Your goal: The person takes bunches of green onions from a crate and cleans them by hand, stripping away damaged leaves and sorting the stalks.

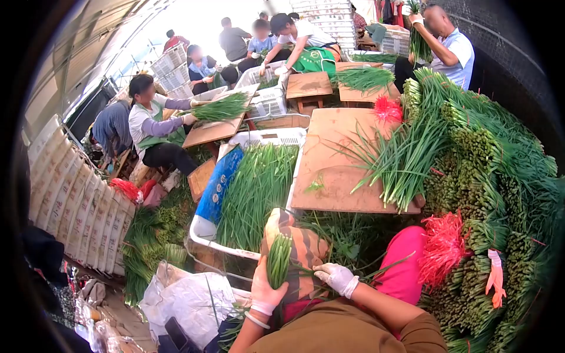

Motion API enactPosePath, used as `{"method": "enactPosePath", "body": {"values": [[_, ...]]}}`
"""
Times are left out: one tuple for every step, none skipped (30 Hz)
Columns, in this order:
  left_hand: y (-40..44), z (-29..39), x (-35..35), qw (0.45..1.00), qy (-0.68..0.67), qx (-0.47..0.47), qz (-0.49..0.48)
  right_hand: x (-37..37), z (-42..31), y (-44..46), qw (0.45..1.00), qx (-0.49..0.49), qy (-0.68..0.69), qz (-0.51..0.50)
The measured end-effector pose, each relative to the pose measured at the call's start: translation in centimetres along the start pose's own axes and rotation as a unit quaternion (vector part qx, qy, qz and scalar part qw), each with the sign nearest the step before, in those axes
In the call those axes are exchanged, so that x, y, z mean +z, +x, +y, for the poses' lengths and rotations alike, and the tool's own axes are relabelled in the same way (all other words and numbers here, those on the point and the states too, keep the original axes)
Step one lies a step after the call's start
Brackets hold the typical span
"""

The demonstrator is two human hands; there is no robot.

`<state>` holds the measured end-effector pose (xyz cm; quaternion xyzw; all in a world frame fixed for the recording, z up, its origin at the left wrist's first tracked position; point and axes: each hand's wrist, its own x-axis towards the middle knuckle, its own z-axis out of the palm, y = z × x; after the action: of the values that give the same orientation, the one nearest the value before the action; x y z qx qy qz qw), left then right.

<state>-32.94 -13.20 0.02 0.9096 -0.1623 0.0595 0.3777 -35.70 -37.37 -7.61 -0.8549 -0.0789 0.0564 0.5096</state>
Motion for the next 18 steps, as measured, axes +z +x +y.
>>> {"method": "enactPosePath", "body": {"values": [[-0.11, -0.03, 0.03, 1.000, -0.001, -0.001, -0.001, -0.01, -0.06, -0.13, 1.000, -0.014, -0.019, -0.003], [-0.09, 0.08, -0.01, 1.000, -0.001, -0.001, 0.000, -0.14, -0.12, -0.12, 0.999, -0.029, -0.039, -0.005], [-0.04, 0.24, -0.09, 1.000, -0.001, 0.000, 0.001, -0.26, -0.20, -0.14, 0.998, -0.043, -0.053, -0.003], [-0.12, 0.33, -0.18, 1.000, 0.000, -0.001, 0.001, -0.28, -0.34, -0.32, 0.996, -0.055, -0.065, -0.002], [-0.27, 0.32, -0.21, 1.000, 0.003, 0.002, 0.000, -0.23, -0.41, -0.54, 0.995, -0.067, -0.077, -0.001], [-0.14, 0.27, -0.14, 1.000, 0.006, 0.007, 0.002, -0.31, -0.27, -0.46, 0.994, -0.067, -0.088, -0.005], [-0.13, 0.25, -0.11, 1.000, 0.010, 0.011, 0.002, -0.29, -0.08, -0.51, 0.993, -0.065, -0.097, -0.010], [-0.31, 0.30, -0.12, 1.000, 0.010, 0.005, -0.002, -0.11, 0.02, -0.85, 0.993, -0.062, -0.104, -0.016], [-0.34, 0.36, -0.12, 1.000, 0.010, 0.000, -0.004, -0.01, 0.03, -1.01, 0.992, -0.057, -0.109, -0.021], [-0.17, 0.36, -0.11, 1.000, 0.011, -0.003, -0.003, -0.11, 0.02, -0.84, 0.992, -0.054, -0.114, -0.026], [-0.15, 0.28, -0.04, 1.000, 0.019, 0.011, 0.007, -0.18, 0.00, -0.73, 0.991, -0.051, -0.119, -0.030], [-0.19, 0.14, 0.05, 0.999, 0.028, 0.025, 0.017, -0.18, 0.03, -0.72, 0.990, -0.051, -0.124, -0.032], [-0.20, 0.03, 0.12, 0.998, 0.037, 0.038, 0.026, -0.24, 0.14, -0.67, 0.990, -0.052, -0.129, -0.035], [-0.22, 0.00, 0.14, 0.998, 0.037, 0.036, 0.025, -0.25, 0.17, -0.63, 0.989, -0.052, -0.133, -0.038], [-0.28, 0.01, 0.13, 0.998, 0.038, 0.033, 0.023, -0.31, -0.07, -0.66, 0.988, -0.048, -0.138, -0.042], [-0.27, 0.02, 0.15, 0.999, 0.037, 0.030, 0.021, -0.53, -0.46, -0.64, 0.988, -0.046, -0.143, -0.047], [-0.30, 0.01, 0.13, 0.999, 0.034, 0.031, 0.022, -0.65, -0.68, -0.63, 0.987, -0.043, -0.148, -0.051], [-0.33, 0.00, 0.12, 0.999, 0.030, 0.031, 0.022, -0.65, -0.67, -0.64, 0.986, -0.043, -0.149, -0.053]]}}
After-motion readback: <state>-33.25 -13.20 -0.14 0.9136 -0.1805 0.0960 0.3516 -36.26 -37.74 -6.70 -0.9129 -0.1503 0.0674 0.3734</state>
